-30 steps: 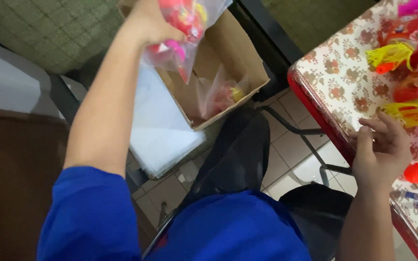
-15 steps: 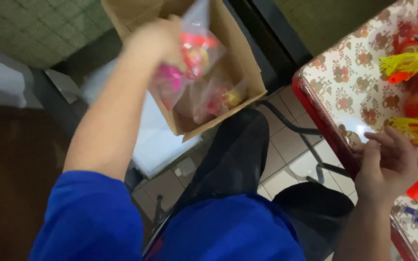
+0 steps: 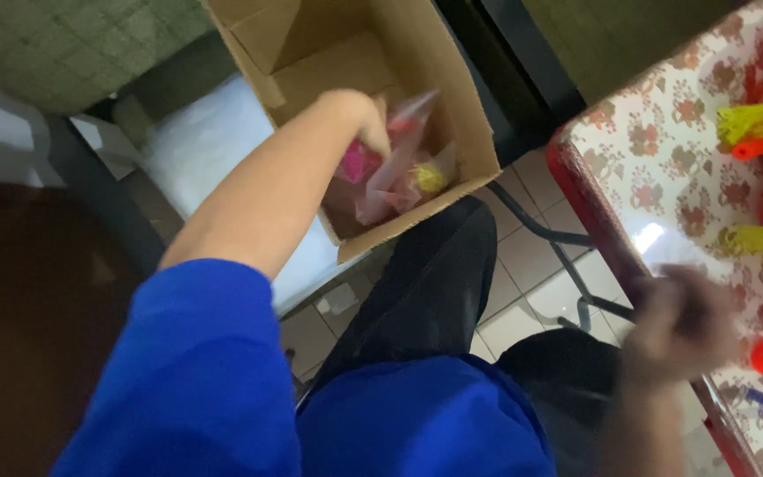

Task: Assembling small decorative lanterns by inserting batteries and then packing them into plastic bags.

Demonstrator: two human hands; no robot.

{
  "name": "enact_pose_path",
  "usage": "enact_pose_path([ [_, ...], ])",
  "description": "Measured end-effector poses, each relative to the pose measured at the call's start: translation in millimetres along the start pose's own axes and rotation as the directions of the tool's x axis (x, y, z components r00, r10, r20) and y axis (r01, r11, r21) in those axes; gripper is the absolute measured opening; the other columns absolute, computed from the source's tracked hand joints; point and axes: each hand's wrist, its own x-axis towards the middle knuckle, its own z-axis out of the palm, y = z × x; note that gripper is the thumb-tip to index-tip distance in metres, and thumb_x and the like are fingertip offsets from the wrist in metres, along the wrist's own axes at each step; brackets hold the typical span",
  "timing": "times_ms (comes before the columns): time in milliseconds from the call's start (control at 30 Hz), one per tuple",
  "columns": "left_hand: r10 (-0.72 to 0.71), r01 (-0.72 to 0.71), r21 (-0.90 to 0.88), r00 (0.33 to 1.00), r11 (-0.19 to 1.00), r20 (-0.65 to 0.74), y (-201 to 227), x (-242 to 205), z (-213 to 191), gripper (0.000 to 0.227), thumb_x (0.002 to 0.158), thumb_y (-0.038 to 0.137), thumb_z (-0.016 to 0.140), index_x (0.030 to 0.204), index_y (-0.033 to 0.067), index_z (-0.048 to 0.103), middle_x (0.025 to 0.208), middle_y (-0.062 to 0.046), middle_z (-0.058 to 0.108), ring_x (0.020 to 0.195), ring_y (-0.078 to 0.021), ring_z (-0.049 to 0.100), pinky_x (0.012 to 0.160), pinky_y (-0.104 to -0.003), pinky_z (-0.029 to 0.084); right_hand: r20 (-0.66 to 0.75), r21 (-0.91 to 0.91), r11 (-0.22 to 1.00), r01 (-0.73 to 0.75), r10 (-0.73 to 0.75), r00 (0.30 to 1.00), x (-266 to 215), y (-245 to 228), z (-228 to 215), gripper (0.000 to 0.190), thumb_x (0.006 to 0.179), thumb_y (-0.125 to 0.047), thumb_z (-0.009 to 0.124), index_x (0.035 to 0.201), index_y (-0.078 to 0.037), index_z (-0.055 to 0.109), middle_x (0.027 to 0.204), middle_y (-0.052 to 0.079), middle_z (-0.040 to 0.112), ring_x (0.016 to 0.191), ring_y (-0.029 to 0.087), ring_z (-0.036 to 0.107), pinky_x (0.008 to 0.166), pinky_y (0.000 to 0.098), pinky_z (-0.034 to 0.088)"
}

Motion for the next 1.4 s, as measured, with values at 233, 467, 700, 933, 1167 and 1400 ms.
enact_pose_path([
  [233, -0.181, 0.137, -0.526, 0.983, 0.839, -0.034, 10, -30, -10, 0.06, 0.097, 0.042, 0.036, 0.147, 0.0115, 0.05, 0.148, -0.015, 0.048, 0.13, -0.0307, 0.052, 0.107, -0.046, 0.041, 0.854, -0.023, 0.089, -0.996, 0.519, 0.027, 33, -138, 118, 0.105, 0.079, -0.052, 0.06, 0.164, -0.021, 0.006, 0.162, 0.019, 0.038, 0.121, 0.037, 0.069, 0.085, 0.0462, 0.065],
  [467, 0.119, -0.105, -0.133, 0.987, 0.986, 0.109, 6, 0, 4, 0.045, 0.08, 0.036, 0.052, 0.113, 0.0093, 0.068, 0.126, -0.016, 0.061, 0.121, -0.037, 0.053, 0.099, -0.051, 0.039, 0.76, 0.209, -0.178, -0.962, 0.649, 0.045, 30, -136, 197, 0.081, 0.09, -0.024, 0.066, 0.15, 0.004, 0.019, 0.14, 0.04, 0.032, 0.111, 0.061, 0.053, 0.076, 0.0703, 0.052],
  [700, 0.212, -0.205, -0.112, 0.976, 0.972, 0.053, -7, 44, 36, 0.06, 0.064, 0.03, 0.083, 0.115, 0.0011, 0.075, 0.106, -0.021, 0.075, 0.098, -0.0371, 0.073, 0.076, -0.052, 0.058, 0.574, 0.08, 0.125, -0.989, 0.805, 0.148, 19, -68, 207, 0.051, 0.089, -0.016, 0.059, 0.133, 0.009, 0.051, 0.118, 0.03, 0.062, 0.111, 0.039, 0.064, 0.093, 0.0569, 0.053],
  [933, 0.176, -0.172, 0.123, 0.984, 0.977, -0.028, -5, 105, 32, 0.082, 0.058, 0.054, 0.081, 0.128, 0.0114, 0.07, 0.125, -0.013, 0.072, 0.116, -0.0316, 0.069, 0.094, -0.052, 0.058, 0.68, 0.095, 0.144, -0.985, 0.713, 0.17, 39, -86, 188, 0.062, 0.093, -0.01, 0.051, 0.15, 0.01, 0.037, 0.132, 0.032, 0.057, 0.126, 0.045, 0.059, 0.101, 0.0648, 0.048],
  [1167, 0.267, -0.253, 0.138, 0.958, 0.958, -0.102, 4, 56, -10, 0.079, 0.067, 0.059, 0.08, 0.119, -0.0001, 0.072, 0.111, -0.022, 0.075, 0.106, -0.0376, 0.072, 0.087, -0.052, 0.058, 0.706, 0.237, 0.234, -0.943, 0.625, 0.332, 88, -145, 139, 0.087, 0.102, -0.029, 0.061, 0.156, 0.014, 0.008, 0.155, 0.043, 0.021, 0.146, 0.054, 0.031, 0.11, 0.0663, 0.04],
  [1400, 0.621, -0.622, 0.2, 0.592, 0.757, -0.513, 8, -33, 21, 0.033, 0.087, 0.03, 0.058, 0.114, 0.0133, 0.055, 0.104, -0.019, 0.068, 0.096, -0.0425, 0.066, 0.08, -0.052, 0.049, 0.792, 0.348, 0.37, -0.862, 0.375, 0.481, 33, -102, 52, 0.044, 0.097, -0.021, 0.06, 0.138, -0.006, 0.062, 0.14, 0.008, 0.066, 0.118, 0.02, 0.07, 0.096, 0.0322, 0.058],
])
